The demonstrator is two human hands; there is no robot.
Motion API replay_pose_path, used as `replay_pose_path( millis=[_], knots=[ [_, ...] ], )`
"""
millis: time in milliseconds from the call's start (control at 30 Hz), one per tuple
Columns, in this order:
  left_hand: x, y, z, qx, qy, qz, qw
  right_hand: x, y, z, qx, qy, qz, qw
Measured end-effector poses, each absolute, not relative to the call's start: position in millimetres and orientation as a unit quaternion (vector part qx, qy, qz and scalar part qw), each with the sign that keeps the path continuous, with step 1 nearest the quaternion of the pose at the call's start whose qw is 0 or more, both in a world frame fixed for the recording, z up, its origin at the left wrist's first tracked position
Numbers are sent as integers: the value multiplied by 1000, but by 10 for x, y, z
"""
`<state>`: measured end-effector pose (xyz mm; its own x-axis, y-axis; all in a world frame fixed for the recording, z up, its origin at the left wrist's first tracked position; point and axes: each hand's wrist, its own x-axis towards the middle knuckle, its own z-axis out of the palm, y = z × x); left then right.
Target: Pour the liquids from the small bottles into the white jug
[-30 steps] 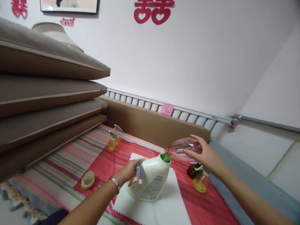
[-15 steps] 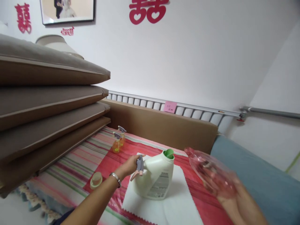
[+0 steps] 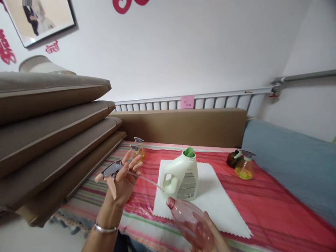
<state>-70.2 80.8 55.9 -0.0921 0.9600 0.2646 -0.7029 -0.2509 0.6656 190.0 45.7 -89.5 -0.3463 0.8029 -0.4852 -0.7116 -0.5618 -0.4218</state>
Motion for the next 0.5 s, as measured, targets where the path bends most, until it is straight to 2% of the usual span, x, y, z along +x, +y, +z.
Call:
replay_pose_path(
  millis=[267, 400, 500],
  knots=[
    [-477, 799, 608, 361, 176, 692, 600, 1921, 413, -703, -320, -78, 809, 487],
    [-324, 780, 539, 355, 180, 676, 620, 1916, 461, -693, -323, -59, 821, 468],
    [-171, 737, 465, 357, 186, 652, 643, 1827, 471, -675, -287, -83, 822, 484]
  ],
)
